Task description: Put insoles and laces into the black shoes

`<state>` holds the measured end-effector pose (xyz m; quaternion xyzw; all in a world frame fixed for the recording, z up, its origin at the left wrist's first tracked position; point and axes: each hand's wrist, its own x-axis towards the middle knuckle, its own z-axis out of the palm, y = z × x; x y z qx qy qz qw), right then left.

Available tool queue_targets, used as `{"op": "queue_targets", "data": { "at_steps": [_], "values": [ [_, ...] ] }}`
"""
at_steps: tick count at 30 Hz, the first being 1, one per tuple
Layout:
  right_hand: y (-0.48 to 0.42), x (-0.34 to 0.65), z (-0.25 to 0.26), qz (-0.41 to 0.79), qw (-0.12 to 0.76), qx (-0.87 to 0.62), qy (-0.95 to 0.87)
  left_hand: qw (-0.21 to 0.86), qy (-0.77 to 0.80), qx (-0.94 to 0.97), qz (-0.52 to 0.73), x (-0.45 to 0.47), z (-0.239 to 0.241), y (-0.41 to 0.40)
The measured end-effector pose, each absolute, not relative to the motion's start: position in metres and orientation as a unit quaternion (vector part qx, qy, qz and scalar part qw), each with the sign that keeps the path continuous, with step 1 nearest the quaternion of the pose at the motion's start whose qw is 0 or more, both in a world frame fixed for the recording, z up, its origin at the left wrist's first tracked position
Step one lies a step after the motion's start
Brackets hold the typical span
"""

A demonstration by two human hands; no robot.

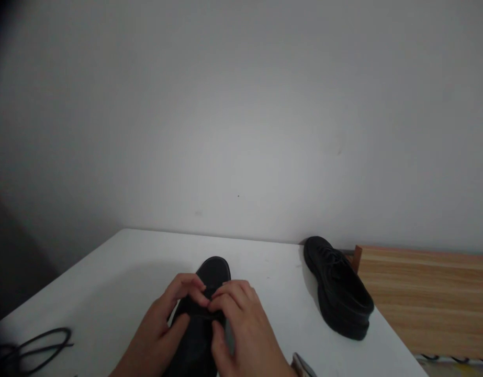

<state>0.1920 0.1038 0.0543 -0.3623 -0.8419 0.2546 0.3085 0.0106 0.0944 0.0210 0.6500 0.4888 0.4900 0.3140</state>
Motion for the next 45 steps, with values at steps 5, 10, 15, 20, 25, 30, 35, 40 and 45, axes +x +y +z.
{"op": "queue_targets", "data": {
  "at_steps": [5,10,15,20,25,30,35,40,45],
  "values": [
    [0.106,0.193,0.043,0.176,0.308,-0.328,-0.875,0.235,0.443,0.73,0.464,0.008,0.036,0.086],
    [0.113,0.205,0.033,0.103,0.275,-0.307,-0.905,0.129,0.481,0.779,0.382,-0.04,0.055,0.068],
    [0.113,0.203,0.032,0.095,0.274,-0.304,-0.907,0.077,0.6,0.765,0.221,-0.149,0.026,0.039],
    [0.111,0.195,0.037,0.089,0.311,-0.293,-0.9,0.013,0.674,0.707,0.215,-0.2,-0.019,0.016],
    [0.108,0.195,0.04,0.102,0.298,-0.301,-0.9,0.018,0.656,0.717,0.236,-0.188,-0.034,0.016],
    [0.107,0.194,0.042,0.104,0.295,-0.308,-0.899,0.018,0.621,0.756,0.205,-0.186,-0.039,0.026],
    [0.108,0.193,0.043,0.096,0.307,-0.294,-0.9,-0.022,0.601,0.78,0.173,-0.173,-0.032,0.044],
    [0.104,0.192,0.051,0.158,0.307,-0.322,-0.881,-0.012,0.55,0.796,0.251,-0.135,0.012,0.065],
    [0.103,0.164,0.075,0.341,0.389,-0.302,-0.801,0.048,0.468,0.79,0.393,-0.071,0.084,0.082]
  ]
}}
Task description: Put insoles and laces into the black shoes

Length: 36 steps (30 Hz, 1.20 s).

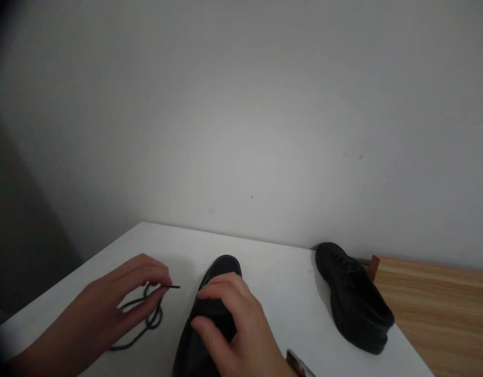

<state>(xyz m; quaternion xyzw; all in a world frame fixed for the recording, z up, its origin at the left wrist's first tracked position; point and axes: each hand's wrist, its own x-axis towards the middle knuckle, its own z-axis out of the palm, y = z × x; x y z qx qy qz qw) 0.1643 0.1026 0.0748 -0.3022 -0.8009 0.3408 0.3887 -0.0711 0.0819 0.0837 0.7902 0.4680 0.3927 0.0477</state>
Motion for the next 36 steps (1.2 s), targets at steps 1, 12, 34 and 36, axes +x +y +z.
{"op": "queue_targets", "data": {
  "at_steps": [1,12,34,36],
  "values": [
    [0.104,0.158,0.08,0.383,0.412,-0.302,-0.77,0.066,0.457,0.789,0.406,-0.06,0.095,0.084],
    [0.115,0.14,0.113,0.534,0.53,-0.274,-0.599,0.301,0.411,0.703,0.496,-0.025,0.137,0.099],
    [0.194,0.289,0.149,0.319,0.778,-0.305,-0.448,0.196,0.337,0.485,0.783,-0.144,0.131,0.158],
    [0.193,0.292,0.138,0.304,0.773,-0.326,-0.45,0.205,0.357,0.483,0.773,-0.138,0.125,0.157]
  ]
}}
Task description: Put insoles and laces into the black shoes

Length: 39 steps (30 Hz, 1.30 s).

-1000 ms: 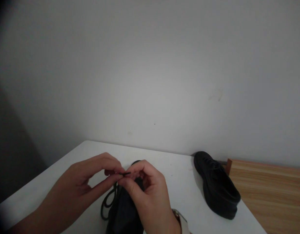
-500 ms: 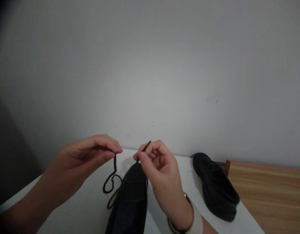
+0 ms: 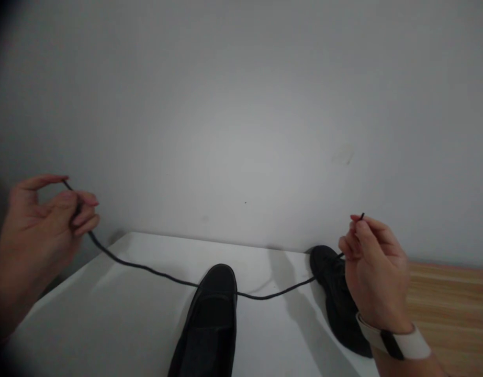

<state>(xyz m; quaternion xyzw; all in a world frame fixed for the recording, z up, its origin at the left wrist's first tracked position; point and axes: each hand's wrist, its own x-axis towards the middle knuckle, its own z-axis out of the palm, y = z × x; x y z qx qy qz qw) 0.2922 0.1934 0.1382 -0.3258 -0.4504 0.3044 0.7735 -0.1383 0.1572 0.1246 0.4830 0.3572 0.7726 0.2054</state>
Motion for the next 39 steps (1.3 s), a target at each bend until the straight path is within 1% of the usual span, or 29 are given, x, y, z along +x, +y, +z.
{"op": "queue_targets", "data": {
  "at_steps": [6,10,12,14,16,19,23,26,30,39],
  "values": [
    [0.192,0.283,0.116,0.288,0.757,-0.356,-0.466,0.225,0.41,0.495,0.732,-0.122,0.115,0.158],
    [0.19,0.279,0.09,0.292,0.727,-0.381,-0.492,0.209,0.456,0.503,0.704,-0.122,0.096,0.163],
    [0.186,0.275,0.072,0.286,0.677,-0.422,-0.53,0.208,0.504,0.542,0.64,-0.116,0.079,0.162],
    [0.18,0.267,0.056,0.265,0.602,-0.456,-0.599,0.197,0.533,0.628,0.532,-0.103,0.059,0.158],
    [0.172,0.255,0.042,0.252,0.526,-0.451,-0.676,0.187,0.51,0.706,0.455,-0.086,0.041,0.151],
    [0.16,0.235,0.027,0.275,0.441,-0.426,-0.74,0.188,0.471,0.76,0.407,-0.066,0.021,0.142],
    [0.15,0.219,0.016,0.292,0.372,-0.417,-0.776,0.196,0.442,0.781,0.396,-0.056,0.003,0.134],
    [0.149,0.216,0.009,0.294,0.347,-0.422,-0.784,0.189,0.424,0.787,0.407,-0.055,-0.005,0.133],
    [0.151,0.219,0.001,0.28,0.339,-0.43,-0.789,0.168,0.406,0.802,0.406,-0.056,-0.012,0.135],
    [0.151,0.22,-0.002,0.269,0.316,-0.387,-0.823,0.062,0.417,0.842,0.337,-0.057,-0.017,0.131]
  ]
}}
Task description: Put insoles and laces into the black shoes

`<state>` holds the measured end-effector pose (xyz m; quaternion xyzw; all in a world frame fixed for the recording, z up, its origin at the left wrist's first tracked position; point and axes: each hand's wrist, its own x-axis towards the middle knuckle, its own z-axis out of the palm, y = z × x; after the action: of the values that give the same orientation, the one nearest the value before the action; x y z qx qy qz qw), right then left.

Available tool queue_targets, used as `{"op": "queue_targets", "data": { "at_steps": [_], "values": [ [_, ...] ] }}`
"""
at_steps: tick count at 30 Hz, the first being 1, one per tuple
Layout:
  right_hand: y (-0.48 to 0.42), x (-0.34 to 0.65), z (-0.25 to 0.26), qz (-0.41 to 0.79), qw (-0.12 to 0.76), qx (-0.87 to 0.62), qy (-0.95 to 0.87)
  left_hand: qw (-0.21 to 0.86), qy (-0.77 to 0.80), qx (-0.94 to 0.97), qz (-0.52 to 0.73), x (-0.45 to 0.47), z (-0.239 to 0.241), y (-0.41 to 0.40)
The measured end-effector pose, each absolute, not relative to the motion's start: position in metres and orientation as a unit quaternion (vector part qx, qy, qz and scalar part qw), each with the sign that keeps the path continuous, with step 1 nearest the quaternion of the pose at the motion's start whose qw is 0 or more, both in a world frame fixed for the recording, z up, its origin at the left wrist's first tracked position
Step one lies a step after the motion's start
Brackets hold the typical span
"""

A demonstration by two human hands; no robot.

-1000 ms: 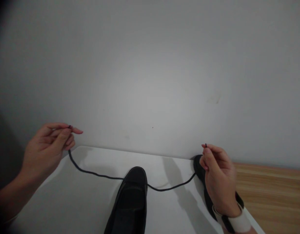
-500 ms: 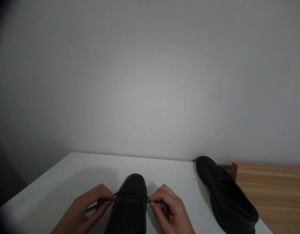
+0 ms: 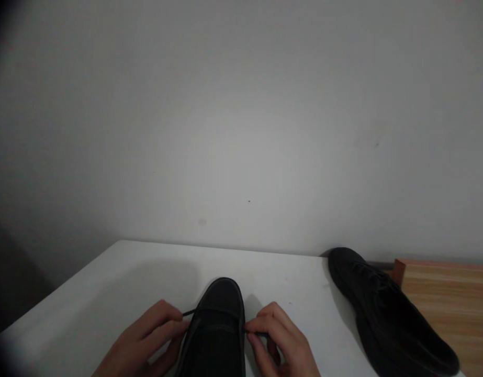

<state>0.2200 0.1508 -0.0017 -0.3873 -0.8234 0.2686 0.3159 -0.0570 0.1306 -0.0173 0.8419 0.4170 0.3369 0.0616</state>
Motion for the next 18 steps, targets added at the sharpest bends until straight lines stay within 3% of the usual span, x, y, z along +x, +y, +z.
{"op": "queue_targets", "data": {
  "at_steps": [9,18],
  "values": [
    [0.1438,0.2161,0.0079,0.28,0.344,-0.393,-0.806,-0.056,0.387,0.879,0.272,-0.064,-0.0107,0.1262],
    [0.1428,0.2167,0.0066,0.265,0.349,-0.395,-0.807,-0.047,0.403,0.874,0.267,-0.0577,-0.0072,0.1244]
  ]
}}
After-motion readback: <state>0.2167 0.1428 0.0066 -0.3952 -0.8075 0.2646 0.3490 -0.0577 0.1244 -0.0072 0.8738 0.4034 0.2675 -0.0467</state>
